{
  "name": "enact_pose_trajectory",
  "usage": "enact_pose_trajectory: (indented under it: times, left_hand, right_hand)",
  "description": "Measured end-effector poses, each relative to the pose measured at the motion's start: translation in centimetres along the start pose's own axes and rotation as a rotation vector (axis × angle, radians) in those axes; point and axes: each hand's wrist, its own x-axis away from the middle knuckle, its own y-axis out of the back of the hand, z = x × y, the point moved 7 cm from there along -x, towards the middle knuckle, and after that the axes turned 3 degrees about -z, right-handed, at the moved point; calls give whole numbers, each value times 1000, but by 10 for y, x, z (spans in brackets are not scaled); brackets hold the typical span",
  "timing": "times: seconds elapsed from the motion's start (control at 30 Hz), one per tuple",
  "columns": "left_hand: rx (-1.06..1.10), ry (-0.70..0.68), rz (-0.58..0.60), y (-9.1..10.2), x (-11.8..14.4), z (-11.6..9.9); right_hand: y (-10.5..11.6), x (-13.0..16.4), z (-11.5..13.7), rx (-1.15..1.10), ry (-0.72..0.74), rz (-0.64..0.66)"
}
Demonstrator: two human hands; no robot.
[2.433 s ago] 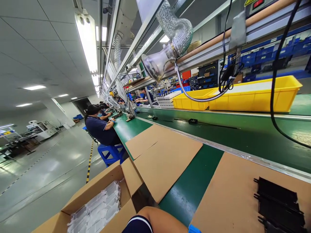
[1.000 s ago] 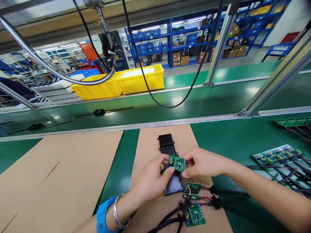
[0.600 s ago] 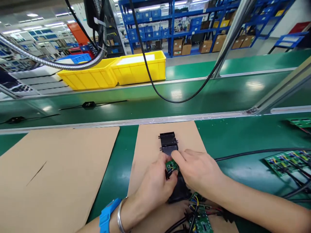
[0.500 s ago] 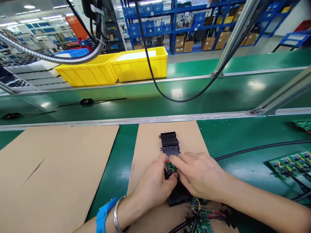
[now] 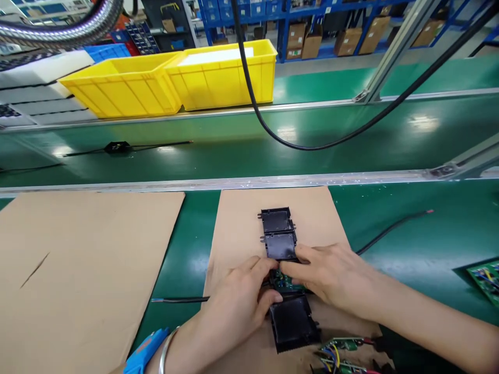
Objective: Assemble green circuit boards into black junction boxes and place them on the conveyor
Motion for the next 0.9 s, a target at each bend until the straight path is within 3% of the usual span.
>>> enact_pose_trajectory:
  times: [0.33, 0.57, 0.77, 0.9]
  left_hand:
    - [-33, -79, -23, 3, -1, -2]
    - [-137, -95, 7, 5, -3, -10]
    - [-31, -99, 19, 11, -3, 0]
    - [-238, -122, -31, 12, -3, -3]
  right_hand:
    - [-5, -1, 2, -17, -65, -84]
    - [-6, -6, 3, -167, -49, -18]
    - [-7, -8, 3, -186, -56, -2]
    - [-8, -8, 3, -185, -66, 9]
